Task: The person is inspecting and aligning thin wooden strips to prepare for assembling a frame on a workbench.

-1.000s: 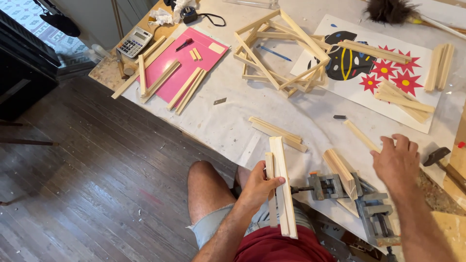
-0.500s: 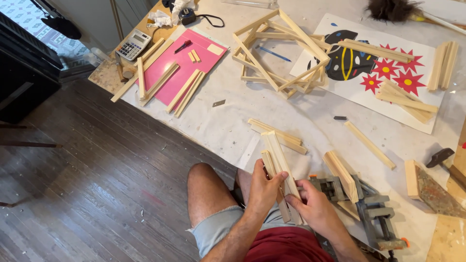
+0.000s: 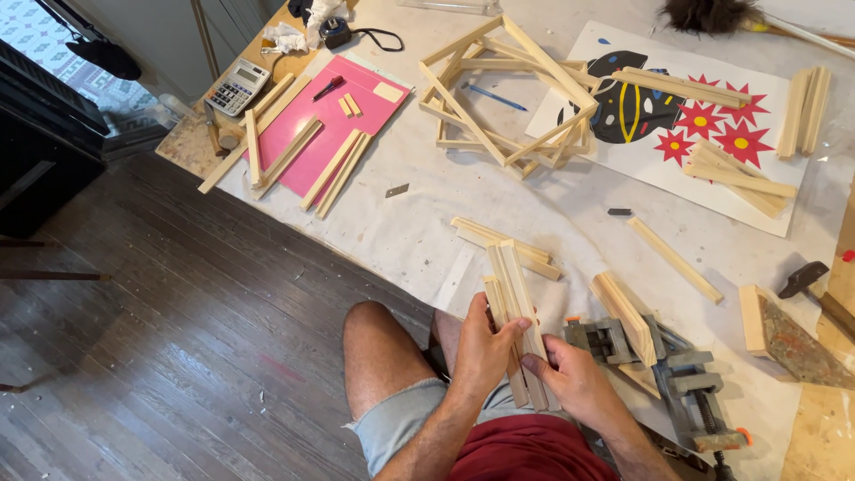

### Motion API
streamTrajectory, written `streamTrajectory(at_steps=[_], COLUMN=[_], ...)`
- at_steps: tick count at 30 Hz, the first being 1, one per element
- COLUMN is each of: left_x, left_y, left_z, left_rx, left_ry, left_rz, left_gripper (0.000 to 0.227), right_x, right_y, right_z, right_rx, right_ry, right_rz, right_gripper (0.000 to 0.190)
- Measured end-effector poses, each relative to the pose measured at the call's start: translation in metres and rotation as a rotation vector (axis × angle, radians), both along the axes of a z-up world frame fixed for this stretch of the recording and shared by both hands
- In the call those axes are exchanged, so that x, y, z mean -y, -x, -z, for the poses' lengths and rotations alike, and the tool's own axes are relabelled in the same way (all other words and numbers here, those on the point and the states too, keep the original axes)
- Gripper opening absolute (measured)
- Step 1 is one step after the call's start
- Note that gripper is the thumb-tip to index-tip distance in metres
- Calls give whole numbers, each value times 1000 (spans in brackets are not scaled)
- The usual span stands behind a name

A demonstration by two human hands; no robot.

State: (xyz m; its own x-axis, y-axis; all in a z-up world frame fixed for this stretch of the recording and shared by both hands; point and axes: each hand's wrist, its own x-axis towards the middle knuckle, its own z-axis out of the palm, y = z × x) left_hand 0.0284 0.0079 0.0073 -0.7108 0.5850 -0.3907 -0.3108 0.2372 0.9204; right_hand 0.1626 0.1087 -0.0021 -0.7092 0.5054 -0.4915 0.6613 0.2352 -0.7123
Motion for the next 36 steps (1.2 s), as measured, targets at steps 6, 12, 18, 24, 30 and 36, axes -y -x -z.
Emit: streamTrajectory(at_steps=[6,12,18,24,30,36], left_x=[-4,-10,-14,-12,-15,-21], left_y=[1,0,-10,-3,-3,-5], left_z=[-8,-20,-6,29,36,28], left_rx=[15,26,38,46,242,478], left_ry=[7,8,6,-90,-301,-473], left_rz=[41,52,-4,3,2,15], left_gripper=[28,27,25,37,37,41], right_x=[0,-5,-10,-13,-10,-8], right_y=[9,12,5,-7,-7,-5], right_z=[-23,-34,-26,-2,-15,-14], right_rx=[42,56,113,10,-141,-291], right_ry=[112,152,123,64,38,207], right_rz=[54,73,47,44,79,134], right_gripper=[37,39,35,32,33,28])
